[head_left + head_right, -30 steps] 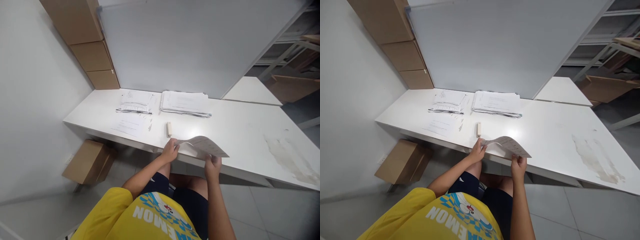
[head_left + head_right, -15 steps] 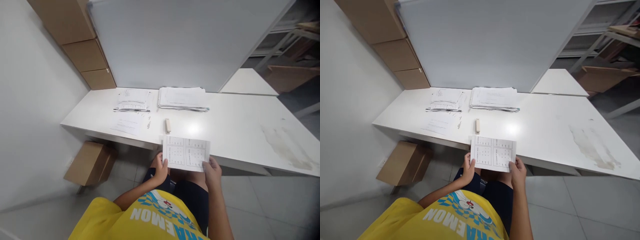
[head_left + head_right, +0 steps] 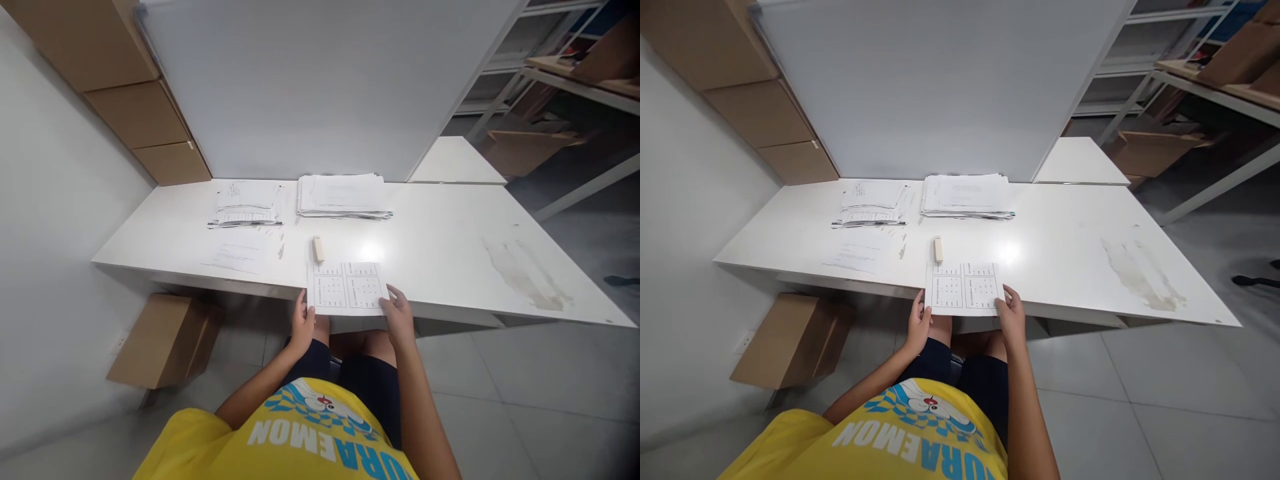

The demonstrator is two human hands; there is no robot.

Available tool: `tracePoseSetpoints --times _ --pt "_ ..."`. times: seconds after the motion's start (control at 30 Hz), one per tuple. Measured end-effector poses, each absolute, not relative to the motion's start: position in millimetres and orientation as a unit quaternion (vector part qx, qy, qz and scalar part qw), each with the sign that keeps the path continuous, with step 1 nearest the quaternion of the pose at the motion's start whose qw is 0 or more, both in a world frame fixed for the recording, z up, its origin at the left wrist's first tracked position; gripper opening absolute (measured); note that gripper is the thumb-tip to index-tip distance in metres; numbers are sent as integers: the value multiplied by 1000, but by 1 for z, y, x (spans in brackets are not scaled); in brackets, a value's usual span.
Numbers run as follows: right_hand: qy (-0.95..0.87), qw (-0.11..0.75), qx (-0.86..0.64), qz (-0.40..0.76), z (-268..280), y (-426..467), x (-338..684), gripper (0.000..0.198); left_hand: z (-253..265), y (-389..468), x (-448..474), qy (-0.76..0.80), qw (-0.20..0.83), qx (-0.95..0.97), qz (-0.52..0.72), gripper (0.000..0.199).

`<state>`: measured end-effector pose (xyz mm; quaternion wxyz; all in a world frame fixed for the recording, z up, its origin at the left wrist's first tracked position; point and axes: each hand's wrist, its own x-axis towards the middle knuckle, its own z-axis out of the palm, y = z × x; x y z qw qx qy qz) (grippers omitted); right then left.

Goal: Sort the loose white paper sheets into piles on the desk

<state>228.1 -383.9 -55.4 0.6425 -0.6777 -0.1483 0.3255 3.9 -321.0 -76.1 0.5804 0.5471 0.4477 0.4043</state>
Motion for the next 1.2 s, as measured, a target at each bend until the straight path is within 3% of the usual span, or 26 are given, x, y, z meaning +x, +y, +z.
tracePoseSetpoints --times 0.23,0.37,0.5,0.67,1.2 --pt "-145 646 -683 309 -48 -384 241 66 -83 -330 5 440 563 573 402 60" --pt "-147 631 -693 317 -45 -382 248 70 -74 -319 5 420 431 670 434 45" --pt "-152 623 -689 338 -50 -381 255 71 -45 -266 26 291 302 831 365 35" --pt "-129 650 -677 319 -60 -376 256 68 -30 -209 55 242 185 901 308 48" --pt "-109 660 -680 301 -78 -368 253 57 -51 -198 49 267 187 884 336 45"
